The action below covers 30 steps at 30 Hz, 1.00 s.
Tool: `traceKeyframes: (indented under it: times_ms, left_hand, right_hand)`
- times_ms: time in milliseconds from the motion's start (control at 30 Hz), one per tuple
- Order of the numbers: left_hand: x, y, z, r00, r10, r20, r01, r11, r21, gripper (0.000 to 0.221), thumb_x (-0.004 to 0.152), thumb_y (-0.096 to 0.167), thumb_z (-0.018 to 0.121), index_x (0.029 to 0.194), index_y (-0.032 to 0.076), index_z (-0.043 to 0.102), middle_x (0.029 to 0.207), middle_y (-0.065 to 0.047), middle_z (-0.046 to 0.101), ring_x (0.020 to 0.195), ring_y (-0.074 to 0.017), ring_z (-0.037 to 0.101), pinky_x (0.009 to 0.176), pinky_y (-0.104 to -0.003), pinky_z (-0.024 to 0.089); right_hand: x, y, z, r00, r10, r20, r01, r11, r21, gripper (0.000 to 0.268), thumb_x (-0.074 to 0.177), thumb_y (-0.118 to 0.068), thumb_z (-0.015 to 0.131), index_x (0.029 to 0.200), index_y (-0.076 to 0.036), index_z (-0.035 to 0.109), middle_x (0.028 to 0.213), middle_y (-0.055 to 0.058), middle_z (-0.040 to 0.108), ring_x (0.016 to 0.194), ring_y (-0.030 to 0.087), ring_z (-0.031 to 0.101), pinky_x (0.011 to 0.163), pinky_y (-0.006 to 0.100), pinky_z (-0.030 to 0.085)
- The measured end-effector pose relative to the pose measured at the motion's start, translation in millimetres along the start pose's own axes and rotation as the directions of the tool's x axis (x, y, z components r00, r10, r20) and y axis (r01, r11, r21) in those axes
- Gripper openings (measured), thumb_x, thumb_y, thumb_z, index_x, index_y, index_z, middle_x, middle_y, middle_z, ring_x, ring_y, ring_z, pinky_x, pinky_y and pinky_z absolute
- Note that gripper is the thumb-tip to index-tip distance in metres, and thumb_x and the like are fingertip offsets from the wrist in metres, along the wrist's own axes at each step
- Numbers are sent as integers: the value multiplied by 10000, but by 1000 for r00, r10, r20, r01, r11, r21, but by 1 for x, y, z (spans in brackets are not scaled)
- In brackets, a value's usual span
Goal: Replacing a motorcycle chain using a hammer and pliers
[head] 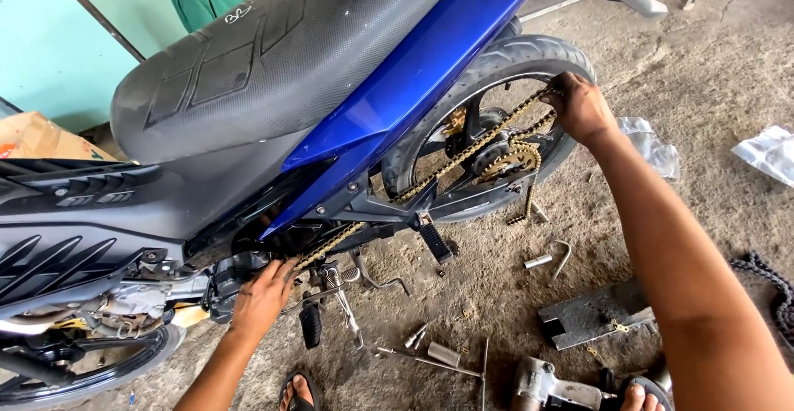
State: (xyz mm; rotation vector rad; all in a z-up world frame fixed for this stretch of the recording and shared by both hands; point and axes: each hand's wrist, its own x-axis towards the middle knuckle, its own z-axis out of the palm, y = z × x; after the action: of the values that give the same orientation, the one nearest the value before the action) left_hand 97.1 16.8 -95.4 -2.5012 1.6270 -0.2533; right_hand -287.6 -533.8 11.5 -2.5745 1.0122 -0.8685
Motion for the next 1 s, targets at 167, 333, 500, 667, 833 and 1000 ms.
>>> traceKeyframes:
  times_ms: [167, 333, 500, 667, 833, 1000]
  left_hand:
    - [2, 8, 9, 868, -31, -495, -58, 985, -165, 333, 840, 162, 815, 1119, 35, 684, 813, -121, 779, 398, -76, 582, 278, -205, 449]
    - [3, 16, 3, 877, -253, -409, 150, 952, -267, 308, 811, 229, 829, 969, -13, 725, 764, -168, 758, 419, -145, 633, 297, -255, 480]
    - [6, 41, -29, 882, -446, -150, 330, 813, -480, 278, 861, 254, 802, 935, 7, 701, 663, -122, 737, 405, -165, 645, 274, -264, 467]
    - [7, 57, -50, 797, -603, 11, 422, 545, -725, 212, 869, 119, 786, 1011, -27, 729, 777, -155, 763, 544, -217, 693, 448, -314, 548]
    - [4, 59, -48, 792, -611, -17, 421, 566, -709, 220, 877, 157, 784, 1003, -16, 735, 719, -147, 747, 518, -226, 674, 455, -345, 532]
    - [3, 57, -43, 788, -615, -34, 405, 558, -724, 202, 871, 135, 789, 992, -16, 732, 801, -142, 770, 607, -226, 719, 530, -331, 570]
  right_hand:
    - [7, 1, 9, 998, 33, -61, -31, 999, 32, 257, 1048, -221, 678, 1083, 27, 619, 1020, 208, 719, 827, 323, 698, 761, 469, 583]
    - [7, 10, 21, 998, 45, -40, -44, 999, 10, 298, 1073, -250, 641, 1088, 47, 617, 1028, 212, 692, 792, 320, 690, 751, 457, 598]
    - [-4, 5, 23, 961, 12, 275, 58, 968, -246, 490, 1024, -414, 491, 1321, -37, 589, 1515, 181, 512, 1454, 387, 389, 1160, 534, 407]
    - [-18, 22, 40, 956, 13, 294, 36, 986, -162, 294, 1124, -328, 461, 1134, -50, 554, 860, 147, 719, 547, 248, 669, 449, 372, 568]
    - [-18, 11, 49, 967, 63, 248, -63, 998, -8, 275, 1113, -250, 479, 1155, -2, 589, 1060, 203, 717, 744, 296, 711, 674, 429, 622]
    - [-23, 19, 50, 961, 50, 270, -74, 994, 78, 274, 1117, -254, 480, 1112, 0, 584, 987, 215, 730, 722, 303, 722, 641, 447, 627]
